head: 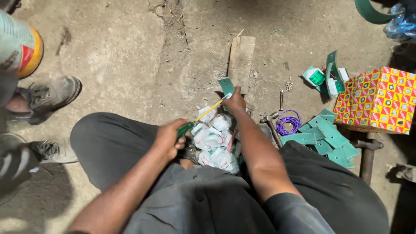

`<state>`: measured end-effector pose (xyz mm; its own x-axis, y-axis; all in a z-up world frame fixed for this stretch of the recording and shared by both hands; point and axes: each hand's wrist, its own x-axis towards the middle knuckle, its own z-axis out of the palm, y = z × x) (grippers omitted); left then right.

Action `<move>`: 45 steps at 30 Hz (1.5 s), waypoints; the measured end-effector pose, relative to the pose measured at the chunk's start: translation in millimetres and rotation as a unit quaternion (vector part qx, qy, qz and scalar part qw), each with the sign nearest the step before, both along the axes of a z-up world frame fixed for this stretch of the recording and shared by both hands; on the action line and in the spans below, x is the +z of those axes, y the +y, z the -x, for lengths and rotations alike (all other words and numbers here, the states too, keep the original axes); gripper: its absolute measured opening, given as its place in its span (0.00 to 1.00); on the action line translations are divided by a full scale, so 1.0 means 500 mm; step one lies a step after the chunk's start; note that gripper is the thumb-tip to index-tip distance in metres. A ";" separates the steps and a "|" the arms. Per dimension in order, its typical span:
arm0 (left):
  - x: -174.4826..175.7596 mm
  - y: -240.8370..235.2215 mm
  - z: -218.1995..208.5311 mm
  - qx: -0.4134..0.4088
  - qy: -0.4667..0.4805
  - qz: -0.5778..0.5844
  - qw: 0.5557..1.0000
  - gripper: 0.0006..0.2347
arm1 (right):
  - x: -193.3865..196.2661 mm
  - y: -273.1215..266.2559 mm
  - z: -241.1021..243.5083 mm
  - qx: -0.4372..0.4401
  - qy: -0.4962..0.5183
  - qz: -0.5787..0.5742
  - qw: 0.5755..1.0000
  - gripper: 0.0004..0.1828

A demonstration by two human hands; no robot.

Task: The person sits on the ground and assembles small electrical components. They use a screwdriver to tighten screws on green plastic pieces, insert white plastic parts, and hammer nails into the assemblies. The person handles multiple units one at a time, placing finished pieces aside.

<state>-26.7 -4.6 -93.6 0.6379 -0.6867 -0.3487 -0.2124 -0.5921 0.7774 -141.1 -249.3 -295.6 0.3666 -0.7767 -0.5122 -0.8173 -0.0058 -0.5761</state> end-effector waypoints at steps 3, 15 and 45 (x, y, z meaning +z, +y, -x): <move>-0.017 -0.010 0.005 0.103 0.175 -0.009 0.979 0.13 | -0.012 -0.012 0.017 0.012 0.001 0.011 1.000 0.47; -0.020 0.013 0.015 -0.119 -0.153 0.065 0.979 0.13 | -0.036 -0.013 0.022 0.022 -0.029 0.025 0.999 0.49; -0.054 0.000 0.004 -0.216 -0.356 0.039 0.908 0.13 | -0.103 -0.012 0.006 0.001 0.014 0.046 0.999 0.63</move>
